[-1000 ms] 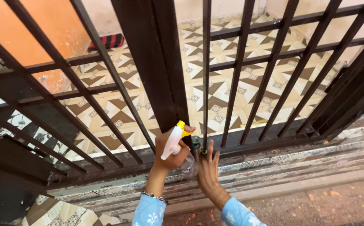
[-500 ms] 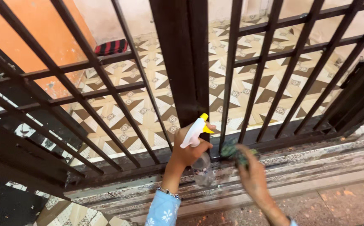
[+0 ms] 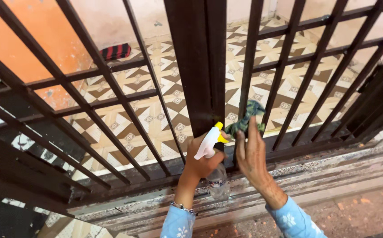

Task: The person cleans a dark metal security gate using a spray bottle and a cloth. They repeatedly spray the vertical bars and wipe them down with a green patterned cloth, working methodically along the gate's surface.

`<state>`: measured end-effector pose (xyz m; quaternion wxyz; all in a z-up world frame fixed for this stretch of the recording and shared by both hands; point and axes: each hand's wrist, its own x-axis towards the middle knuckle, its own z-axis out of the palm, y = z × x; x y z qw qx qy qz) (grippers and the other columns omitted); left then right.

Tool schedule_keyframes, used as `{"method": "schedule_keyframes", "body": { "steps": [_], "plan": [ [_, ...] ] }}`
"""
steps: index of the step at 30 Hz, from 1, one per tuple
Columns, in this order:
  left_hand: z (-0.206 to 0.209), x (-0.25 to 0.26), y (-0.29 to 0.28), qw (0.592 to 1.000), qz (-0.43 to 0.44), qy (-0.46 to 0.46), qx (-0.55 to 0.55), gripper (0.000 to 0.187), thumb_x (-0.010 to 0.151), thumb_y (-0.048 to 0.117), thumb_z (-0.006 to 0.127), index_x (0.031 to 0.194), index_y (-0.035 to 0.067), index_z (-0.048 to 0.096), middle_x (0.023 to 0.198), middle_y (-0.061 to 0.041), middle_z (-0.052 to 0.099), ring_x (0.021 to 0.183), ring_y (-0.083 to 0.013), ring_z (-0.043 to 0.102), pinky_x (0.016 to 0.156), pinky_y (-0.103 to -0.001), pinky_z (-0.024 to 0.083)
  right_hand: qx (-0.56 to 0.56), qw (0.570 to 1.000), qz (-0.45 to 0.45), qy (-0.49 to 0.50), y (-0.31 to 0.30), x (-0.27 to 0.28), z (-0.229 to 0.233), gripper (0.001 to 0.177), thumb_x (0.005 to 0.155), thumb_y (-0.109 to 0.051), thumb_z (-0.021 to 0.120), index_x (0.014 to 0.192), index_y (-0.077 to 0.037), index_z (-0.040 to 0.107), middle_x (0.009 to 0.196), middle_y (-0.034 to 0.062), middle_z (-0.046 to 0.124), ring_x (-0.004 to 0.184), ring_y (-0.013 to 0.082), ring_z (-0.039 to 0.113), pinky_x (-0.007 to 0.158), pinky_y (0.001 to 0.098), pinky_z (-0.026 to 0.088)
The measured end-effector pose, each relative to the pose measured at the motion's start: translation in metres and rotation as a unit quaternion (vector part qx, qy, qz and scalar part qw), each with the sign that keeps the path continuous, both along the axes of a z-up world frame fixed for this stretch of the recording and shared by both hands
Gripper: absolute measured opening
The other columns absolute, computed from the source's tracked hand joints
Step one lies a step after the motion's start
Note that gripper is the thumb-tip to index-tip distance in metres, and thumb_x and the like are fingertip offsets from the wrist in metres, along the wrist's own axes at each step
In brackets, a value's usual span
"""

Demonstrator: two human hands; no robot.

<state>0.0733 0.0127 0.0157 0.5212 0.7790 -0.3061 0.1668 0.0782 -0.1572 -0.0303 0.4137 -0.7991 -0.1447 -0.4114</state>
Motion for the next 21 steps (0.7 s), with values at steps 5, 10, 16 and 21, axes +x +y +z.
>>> {"method": "schedule_keyframes", "body": {
  "steps": [5,10,16,21],
  "plan": [
    [-0.001,-0.004,0.001,0.998,-0.027,0.048,-0.041,0.034,0.073,0.008,0.070,0.107,0.011,0.070,0.086,-0.005,0.078,0.067,-0.0160,0.078,0.066,-0.030,0.059,-0.041,0.980,-0.006,-0.193,-0.006,0.026,0.067,0.049,0.107,0.004,0.056,0.146,0.014,0.029,0.106,0.0289,0.064,0.083,0.0340,0.067,0.063,0.0407,0.054],
    [-0.001,-0.003,0.001,0.998,-0.002,0.060,-0.002,0.034,0.074,0.008,0.072,0.108,0.011,0.073,0.072,-0.007,0.076,0.064,-0.0154,0.078,0.065,-0.028,0.057,-0.064,0.990,-0.107,-0.064,0.005,0.035,0.052,0.048,0.099,0.003,0.052,0.141,0.018,0.035,0.095,0.0316,0.061,0.073,0.0406,0.065,0.057,0.0456,0.053],
    [-0.002,-0.007,-0.001,0.996,-0.037,0.051,-0.056,0.033,0.078,0.006,0.065,0.109,0.009,0.070,0.091,-0.006,0.079,0.070,-0.0157,0.080,0.068,-0.027,0.061,-0.042,0.999,-0.027,0.005,-0.010,0.033,-0.057,0.018,0.100,-0.001,0.058,0.116,0.007,0.053,0.089,0.0220,0.067,0.072,0.0399,0.067,0.057,0.0467,0.052],
    [-0.001,-0.006,-0.001,0.999,-0.018,0.015,-0.035,0.034,0.076,0.004,0.063,0.109,0.009,0.070,0.089,-0.005,0.079,0.069,-0.0157,0.080,0.065,-0.027,0.059,-0.210,0.976,-0.034,-0.052,-0.017,0.013,-0.100,0.035,0.086,0.002,0.062,0.118,0.011,0.052,0.090,0.0282,0.066,0.066,0.0436,0.064,0.057,0.0499,0.050]
  ]
}}
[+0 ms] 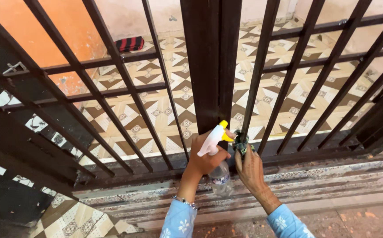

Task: The person cleans a dark metal security gate using a spray bottle and a cloth. They repeatedly spray the vertical bars and wipe them down with a green patterned cloth, working methodically along the gate's surface.

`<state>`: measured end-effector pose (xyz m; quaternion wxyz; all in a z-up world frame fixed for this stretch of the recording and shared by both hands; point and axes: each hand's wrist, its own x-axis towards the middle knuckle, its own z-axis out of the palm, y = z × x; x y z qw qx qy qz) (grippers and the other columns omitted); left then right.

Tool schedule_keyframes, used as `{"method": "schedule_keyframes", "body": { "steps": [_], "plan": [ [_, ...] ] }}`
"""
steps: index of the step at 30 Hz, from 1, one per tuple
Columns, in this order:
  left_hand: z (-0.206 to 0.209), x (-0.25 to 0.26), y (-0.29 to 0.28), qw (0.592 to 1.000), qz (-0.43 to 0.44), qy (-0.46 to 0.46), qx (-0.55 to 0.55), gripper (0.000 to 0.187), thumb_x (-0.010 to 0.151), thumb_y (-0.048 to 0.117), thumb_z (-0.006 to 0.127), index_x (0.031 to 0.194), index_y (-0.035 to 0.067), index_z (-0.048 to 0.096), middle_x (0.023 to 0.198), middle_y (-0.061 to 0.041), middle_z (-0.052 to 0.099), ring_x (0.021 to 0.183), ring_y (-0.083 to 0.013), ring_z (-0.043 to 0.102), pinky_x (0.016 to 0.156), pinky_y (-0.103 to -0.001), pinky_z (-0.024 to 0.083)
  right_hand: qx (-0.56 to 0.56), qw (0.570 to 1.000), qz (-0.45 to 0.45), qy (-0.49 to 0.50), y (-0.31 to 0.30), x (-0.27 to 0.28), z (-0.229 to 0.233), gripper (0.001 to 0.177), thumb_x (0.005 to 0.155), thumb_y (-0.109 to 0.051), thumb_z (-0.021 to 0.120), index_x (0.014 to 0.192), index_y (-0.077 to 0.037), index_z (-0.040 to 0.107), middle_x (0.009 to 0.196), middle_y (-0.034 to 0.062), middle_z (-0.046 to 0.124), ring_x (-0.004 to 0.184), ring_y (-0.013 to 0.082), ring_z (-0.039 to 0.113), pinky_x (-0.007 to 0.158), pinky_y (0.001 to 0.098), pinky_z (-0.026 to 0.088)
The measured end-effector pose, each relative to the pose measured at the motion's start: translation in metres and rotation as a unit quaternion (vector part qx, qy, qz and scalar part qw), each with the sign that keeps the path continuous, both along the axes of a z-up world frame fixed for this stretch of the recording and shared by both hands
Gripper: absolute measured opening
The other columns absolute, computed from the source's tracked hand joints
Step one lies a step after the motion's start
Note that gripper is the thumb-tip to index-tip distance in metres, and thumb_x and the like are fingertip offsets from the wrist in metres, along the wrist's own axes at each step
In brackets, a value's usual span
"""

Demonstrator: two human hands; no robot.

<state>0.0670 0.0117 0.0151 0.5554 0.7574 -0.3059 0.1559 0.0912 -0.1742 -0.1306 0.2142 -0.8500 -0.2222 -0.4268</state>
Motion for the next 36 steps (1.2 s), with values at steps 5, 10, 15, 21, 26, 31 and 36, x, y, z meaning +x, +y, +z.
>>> {"method": "schedule_keyframes", "body": {
  "steps": [5,10,15,21,26,31,36],
  "plan": [
    [0.001,0.001,0.000,0.999,0.005,-0.039,0.024,0.038,0.071,0.005,0.067,0.108,0.010,0.069,0.091,-0.005,0.078,0.067,-0.0168,0.077,0.064,-0.029,0.057,0.146,0.984,0.099,0.036,0.001,0.016,0.058,0.033,0.094,0.010,0.059,0.125,0.014,0.049,0.122,0.0325,0.069,0.063,0.0291,0.074,0.044,0.0344,0.052],
    [-0.002,-0.002,-0.003,1.000,0.023,0.011,-0.002,0.035,0.075,0.007,0.065,0.109,0.010,0.071,0.080,-0.005,0.077,0.064,-0.0149,0.077,0.064,-0.027,0.057,0.169,0.973,0.154,-0.043,-0.001,0.027,0.170,0.029,0.105,0.007,0.056,0.133,0.008,0.047,0.113,0.0187,0.071,0.086,0.0251,0.073,0.065,0.0346,0.060],
    [-0.006,-0.001,-0.006,0.999,0.041,0.004,-0.015,0.035,0.072,0.006,0.070,0.107,0.010,0.075,0.073,-0.006,0.076,0.063,-0.0143,0.076,0.064,-0.027,0.056,0.153,0.982,0.105,-0.018,0.008,0.029,0.154,0.017,0.104,0.008,0.053,0.120,0.009,0.051,0.096,0.0150,0.066,0.067,0.0244,0.064,0.051,0.0353,0.049],
    [-0.003,-0.003,-0.005,0.999,0.009,0.030,-0.033,0.035,0.074,0.004,0.068,0.108,0.008,0.073,0.086,-0.006,0.079,0.067,-0.0159,0.078,0.065,-0.026,0.059,0.243,0.964,0.080,0.069,0.005,0.030,0.061,0.009,0.101,0.005,0.057,0.110,0.004,0.057,0.095,0.0166,0.066,0.079,0.0371,0.066,0.068,0.0477,0.051],
    [-0.003,0.002,-0.002,1.000,0.009,0.000,-0.005,0.035,0.076,0.007,0.063,0.109,0.011,0.071,0.088,-0.004,0.079,0.066,-0.0152,0.078,0.064,-0.028,0.059,-0.023,0.998,-0.020,-0.059,-0.005,0.014,-0.029,0.032,0.089,0.006,0.059,0.121,0.006,0.058,0.115,0.0267,0.059,0.087,0.0455,0.064,0.070,0.0507,0.052],
    [-0.007,0.004,0.000,0.999,0.023,-0.032,0.021,0.034,0.074,0.010,0.067,0.107,0.013,0.072,0.070,-0.002,0.076,0.060,-0.0145,0.076,0.063,-0.029,0.056,0.076,0.995,0.068,0.002,-0.005,0.010,-0.022,0.032,0.094,-0.001,0.057,0.125,0.002,0.052,0.115,0.0235,0.059,0.080,0.0381,0.064,0.064,0.0439,0.053],
    [-0.008,0.001,-0.004,0.999,0.036,-0.007,0.009,0.035,0.072,0.008,0.068,0.107,0.010,0.072,0.067,-0.004,0.074,0.059,-0.0153,0.075,0.063,-0.028,0.057,0.206,0.959,0.196,-0.002,-0.015,0.033,0.127,0.025,0.108,0.000,0.047,0.133,0.003,0.048,0.113,0.0221,0.066,0.080,0.0265,0.063,0.063,0.0375,0.054]
  ]
}}
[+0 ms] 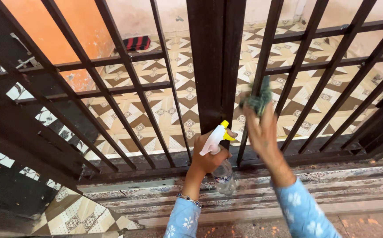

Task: The person cleans a dark metal security gate using a spray bottle and a cloth. They repeatedly spray the vertical bars and wipe them down with a green patterned cloth, working methodically along the gate's surface.

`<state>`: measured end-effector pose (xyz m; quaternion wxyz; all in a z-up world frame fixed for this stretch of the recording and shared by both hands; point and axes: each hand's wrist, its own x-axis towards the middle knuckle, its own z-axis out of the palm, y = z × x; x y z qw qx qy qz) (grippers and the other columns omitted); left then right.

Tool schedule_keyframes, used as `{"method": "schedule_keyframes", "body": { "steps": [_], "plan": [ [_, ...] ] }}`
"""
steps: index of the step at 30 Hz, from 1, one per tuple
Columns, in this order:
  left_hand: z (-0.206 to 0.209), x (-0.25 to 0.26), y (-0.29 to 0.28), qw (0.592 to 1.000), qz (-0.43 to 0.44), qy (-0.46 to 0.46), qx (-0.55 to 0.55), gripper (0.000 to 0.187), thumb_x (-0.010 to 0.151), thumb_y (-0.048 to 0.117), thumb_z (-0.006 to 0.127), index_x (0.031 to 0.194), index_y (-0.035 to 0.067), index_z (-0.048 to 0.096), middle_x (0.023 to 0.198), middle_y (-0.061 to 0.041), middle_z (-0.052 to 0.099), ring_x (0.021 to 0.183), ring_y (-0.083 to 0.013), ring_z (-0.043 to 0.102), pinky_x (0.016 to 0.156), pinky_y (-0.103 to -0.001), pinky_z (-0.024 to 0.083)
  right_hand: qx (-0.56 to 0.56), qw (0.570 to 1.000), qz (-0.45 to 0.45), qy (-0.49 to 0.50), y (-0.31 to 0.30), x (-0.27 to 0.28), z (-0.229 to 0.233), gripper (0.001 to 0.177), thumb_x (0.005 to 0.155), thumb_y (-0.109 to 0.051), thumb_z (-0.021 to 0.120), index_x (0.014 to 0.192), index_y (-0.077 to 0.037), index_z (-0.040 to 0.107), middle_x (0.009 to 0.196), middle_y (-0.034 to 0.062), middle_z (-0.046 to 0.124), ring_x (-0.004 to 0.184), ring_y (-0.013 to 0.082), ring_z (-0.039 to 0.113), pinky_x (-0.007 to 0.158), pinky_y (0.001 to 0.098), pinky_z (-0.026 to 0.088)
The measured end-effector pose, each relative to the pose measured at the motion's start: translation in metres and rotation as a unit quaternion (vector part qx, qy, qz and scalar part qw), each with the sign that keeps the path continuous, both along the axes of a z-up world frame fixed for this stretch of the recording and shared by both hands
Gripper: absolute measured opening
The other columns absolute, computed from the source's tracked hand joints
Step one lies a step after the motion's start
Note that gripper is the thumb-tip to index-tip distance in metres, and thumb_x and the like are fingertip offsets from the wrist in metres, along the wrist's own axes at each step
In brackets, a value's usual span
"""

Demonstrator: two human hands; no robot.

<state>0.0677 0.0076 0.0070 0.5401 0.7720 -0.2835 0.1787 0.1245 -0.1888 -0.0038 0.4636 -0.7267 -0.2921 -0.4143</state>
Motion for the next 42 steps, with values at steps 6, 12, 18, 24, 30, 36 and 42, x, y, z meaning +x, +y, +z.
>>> {"method": "schedule_keyframes", "body": {
  "steps": [6,12,18,24,30,36,42],
  "plan": [
    [-0.002,0.001,-0.002,0.999,-0.014,0.012,-0.031,0.034,0.076,0.003,0.062,0.109,0.007,0.072,0.071,-0.005,0.076,0.064,-0.0131,0.078,0.065,-0.026,0.060,-0.067,0.993,-0.092,-0.029,0.010,0.024,0.014,0.025,0.108,0.010,0.049,0.132,0.004,0.052,0.111,0.0186,0.067,0.079,0.0215,0.065,0.057,0.0312,0.053],
    [-0.005,0.000,-0.005,0.996,-0.036,0.024,-0.073,0.035,0.074,0.001,0.065,0.109,0.001,0.071,0.100,-0.010,0.078,0.067,-0.0158,0.077,0.063,-0.027,0.060,-0.265,0.927,-0.260,-0.059,0.002,0.003,-0.110,0.047,0.080,0.018,0.060,0.127,0.011,0.061,0.118,0.0279,0.057,0.087,0.0318,0.060,0.063,0.0407,0.051],
    [-0.011,0.000,-0.007,0.994,-0.026,0.042,-0.093,0.038,0.076,0.001,0.062,0.113,0.000,0.071,0.103,-0.009,0.078,0.070,-0.0147,0.078,0.062,-0.026,0.061,-0.160,0.963,-0.053,0.209,-0.009,-0.014,-0.187,0.041,0.091,0.005,0.058,0.132,0.008,0.052,0.121,0.0268,0.057,0.102,0.0410,0.061,0.084,0.0481,0.052],
    [-0.025,-0.006,-0.014,0.992,-0.029,0.065,-0.106,0.044,0.077,0.001,0.062,0.120,-0.001,0.068,0.110,-0.011,0.076,0.075,-0.0162,0.078,0.066,-0.027,0.061,-0.081,0.970,-0.010,0.229,-0.048,-0.062,-0.176,0.057,0.090,-0.008,0.058,0.143,0.007,0.043,0.133,0.0301,0.059,0.119,0.0460,0.059,0.099,0.0479,0.048],
    [-0.018,-0.008,-0.020,0.982,-0.021,0.085,-0.166,0.043,0.075,0.000,0.060,0.118,0.002,0.066,0.113,-0.010,0.075,0.075,-0.0167,0.074,0.067,-0.028,0.059,0.008,0.948,-0.118,0.295,-0.066,-0.065,-0.125,0.035,0.100,-0.016,0.061,0.124,0.003,0.045,0.110,0.0234,0.068,0.088,0.0293,0.071,0.072,0.0369,0.059],
    [0.004,-0.018,-0.057,0.991,0.118,-0.007,0.055,0.033,0.075,0.008,0.067,0.107,0.012,0.071,0.074,-0.009,0.070,0.065,-0.0211,0.072,0.060,-0.031,0.054,-0.198,0.969,-0.124,0.082,-0.061,-0.047,-0.119,0.053,0.088,-0.002,0.064,0.139,-0.015,0.054,0.129,0.0048,0.067,0.085,0.0217,0.073,0.068,0.0329,0.059],
    [0.010,-0.005,-0.061,0.997,0.020,0.052,0.050,0.030,0.070,0.012,0.068,0.100,0.012,0.072,0.074,-0.008,0.069,0.061,-0.0198,0.070,0.060,-0.031,0.053,-0.417,0.862,-0.177,0.229,-0.038,-0.056,-0.144,0.080,0.080,0.005,0.059,0.155,-0.019,0.042,0.161,0.0138,0.046,0.058,0.0195,0.071,0.038,0.0273,0.054]
  ]
}}
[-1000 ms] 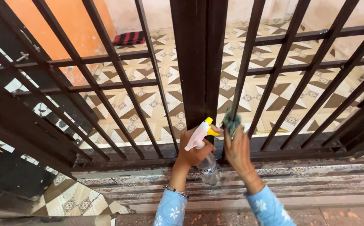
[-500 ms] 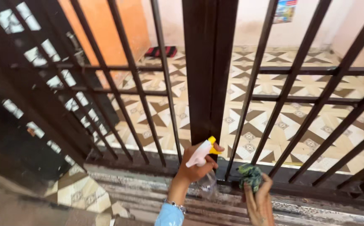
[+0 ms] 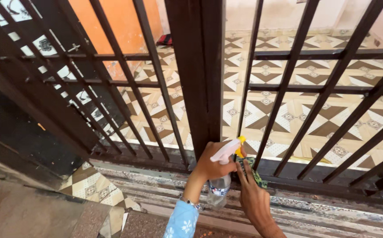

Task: The person cleans a dark metal security gate using a spray bottle and a cloth. They repeatedly spray the vertical bars and wipe them down with a green patterned cloth, working methodically along the gate's surface.

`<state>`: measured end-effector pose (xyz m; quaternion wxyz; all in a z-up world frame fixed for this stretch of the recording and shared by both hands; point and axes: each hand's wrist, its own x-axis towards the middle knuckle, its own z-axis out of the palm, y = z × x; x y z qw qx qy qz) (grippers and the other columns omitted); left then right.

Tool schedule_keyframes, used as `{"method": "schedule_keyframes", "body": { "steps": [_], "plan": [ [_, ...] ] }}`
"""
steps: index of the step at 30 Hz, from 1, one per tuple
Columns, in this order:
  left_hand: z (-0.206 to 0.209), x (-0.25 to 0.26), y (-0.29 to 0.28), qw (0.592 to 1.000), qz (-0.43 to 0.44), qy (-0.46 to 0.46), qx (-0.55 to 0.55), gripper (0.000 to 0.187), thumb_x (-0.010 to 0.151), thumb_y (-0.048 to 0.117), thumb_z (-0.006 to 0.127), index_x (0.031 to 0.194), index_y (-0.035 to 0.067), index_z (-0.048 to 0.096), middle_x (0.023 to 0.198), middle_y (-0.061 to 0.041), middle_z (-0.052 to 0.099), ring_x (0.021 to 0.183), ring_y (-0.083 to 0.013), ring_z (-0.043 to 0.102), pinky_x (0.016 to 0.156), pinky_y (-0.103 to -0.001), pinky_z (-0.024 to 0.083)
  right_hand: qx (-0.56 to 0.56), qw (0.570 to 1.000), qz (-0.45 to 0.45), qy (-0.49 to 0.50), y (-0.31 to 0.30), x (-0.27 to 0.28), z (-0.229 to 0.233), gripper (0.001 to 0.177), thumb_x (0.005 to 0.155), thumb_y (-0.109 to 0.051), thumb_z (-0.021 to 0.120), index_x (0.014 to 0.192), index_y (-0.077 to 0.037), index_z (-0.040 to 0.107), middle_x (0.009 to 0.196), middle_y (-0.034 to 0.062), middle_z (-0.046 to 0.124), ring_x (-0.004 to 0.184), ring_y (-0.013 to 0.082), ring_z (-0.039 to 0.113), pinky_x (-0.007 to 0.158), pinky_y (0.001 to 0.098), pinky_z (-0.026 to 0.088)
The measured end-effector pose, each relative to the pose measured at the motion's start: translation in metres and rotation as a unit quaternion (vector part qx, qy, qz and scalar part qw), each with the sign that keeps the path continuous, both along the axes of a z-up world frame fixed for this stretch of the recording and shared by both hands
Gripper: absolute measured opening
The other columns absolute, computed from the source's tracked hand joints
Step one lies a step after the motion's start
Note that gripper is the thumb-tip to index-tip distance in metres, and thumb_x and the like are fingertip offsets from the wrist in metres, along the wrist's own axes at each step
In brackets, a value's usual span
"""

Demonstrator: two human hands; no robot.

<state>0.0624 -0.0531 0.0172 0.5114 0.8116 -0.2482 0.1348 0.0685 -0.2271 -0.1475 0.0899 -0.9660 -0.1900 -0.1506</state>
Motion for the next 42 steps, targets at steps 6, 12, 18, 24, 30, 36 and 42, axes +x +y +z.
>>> {"method": "schedule_keyframes", "body": {
  "steps": [6,12,18,24,30,36,42],
  "plan": [
    [-0.004,-0.001,0.003,0.999,0.004,-0.024,0.027,0.032,0.073,0.011,0.070,0.105,0.012,0.072,0.073,-0.007,0.069,0.064,-0.0171,0.071,0.062,-0.027,0.053,0.140,0.985,0.064,-0.073,0.011,0.035,-0.021,0.063,0.083,-0.004,0.066,0.144,-0.010,0.050,0.134,0.0110,0.058,0.078,0.0300,0.072,0.055,0.0356,0.055],
    [-0.010,0.002,0.007,1.000,-0.008,0.022,0.015,0.028,0.076,0.010,0.066,0.103,0.011,0.072,0.070,-0.008,0.069,0.064,-0.0163,0.073,0.061,-0.029,0.054,0.058,0.995,-0.007,0.087,0.005,-0.019,0.021,0.090,0.072,0.009,0.062,0.157,-0.008,0.036,0.163,0.0126,0.040,0.062,0.0273,0.073,0.045,0.0359,0.058],
    [-0.010,0.004,0.010,0.999,-0.033,-0.020,-0.003,0.031,0.075,0.010,0.066,0.105,0.010,0.069,0.078,-0.012,0.070,0.067,-0.0219,0.073,0.063,-0.031,0.055,0.113,0.992,0.044,-0.040,0.009,0.011,0.003,0.071,0.083,0.008,0.057,0.150,-0.007,0.042,0.158,0.0146,0.043,0.060,0.0233,0.068,0.044,0.0308,0.054],
    [-0.014,0.005,0.014,0.998,-0.032,-0.047,0.013,0.028,0.076,0.011,0.063,0.104,0.012,0.069,0.078,-0.012,0.069,0.068,-0.0301,0.068,0.063,-0.034,0.055,0.051,0.994,-0.024,0.095,0.015,-0.028,0.012,0.087,0.075,0.005,0.058,0.158,-0.001,0.032,0.164,0.0199,0.034,0.044,0.0183,0.060,0.031,0.0304,0.047],
    [-0.019,0.012,0.016,0.998,-0.024,-0.032,0.049,0.029,0.074,0.012,0.066,0.103,0.012,0.069,0.069,-0.012,0.066,0.065,-0.0311,0.068,0.061,-0.036,0.053,0.076,0.996,-0.033,-0.044,0.018,0.014,-0.021,0.062,0.093,0.005,0.056,0.152,-0.002,0.038,0.153,0.0197,0.037,0.049,0.0109,0.054,0.034,0.0228,0.044],
    [-0.022,0.013,0.020,0.998,-0.051,-0.019,0.011,0.027,0.075,0.018,0.071,0.101,0.013,0.069,0.074,-0.011,0.068,0.068,-0.0286,0.072,0.065,-0.037,0.056,0.018,0.992,-0.087,0.094,0.014,-0.014,-0.003,0.087,0.078,0.008,0.059,0.160,-0.016,0.039,0.170,0.0156,0.022,0.044,0.0183,0.063,0.033,0.0291,0.048],
    [-0.027,0.018,0.019,0.993,-0.024,-0.062,0.101,0.024,0.078,0.016,0.075,0.101,0.011,0.071,0.072,-0.013,0.069,0.069,-0.0316,0.069,0.066,-0.039,0.050,0.108,0.985,0.006,-0.134,0.015,0.028,-0.028,0.069,0.090,0.001,0.062,0.154,-0.020,0.049,0.157,0.0102,0.041,0.057,0.0210,0.064,0.047,0.0303,0.047]
  ]
}}
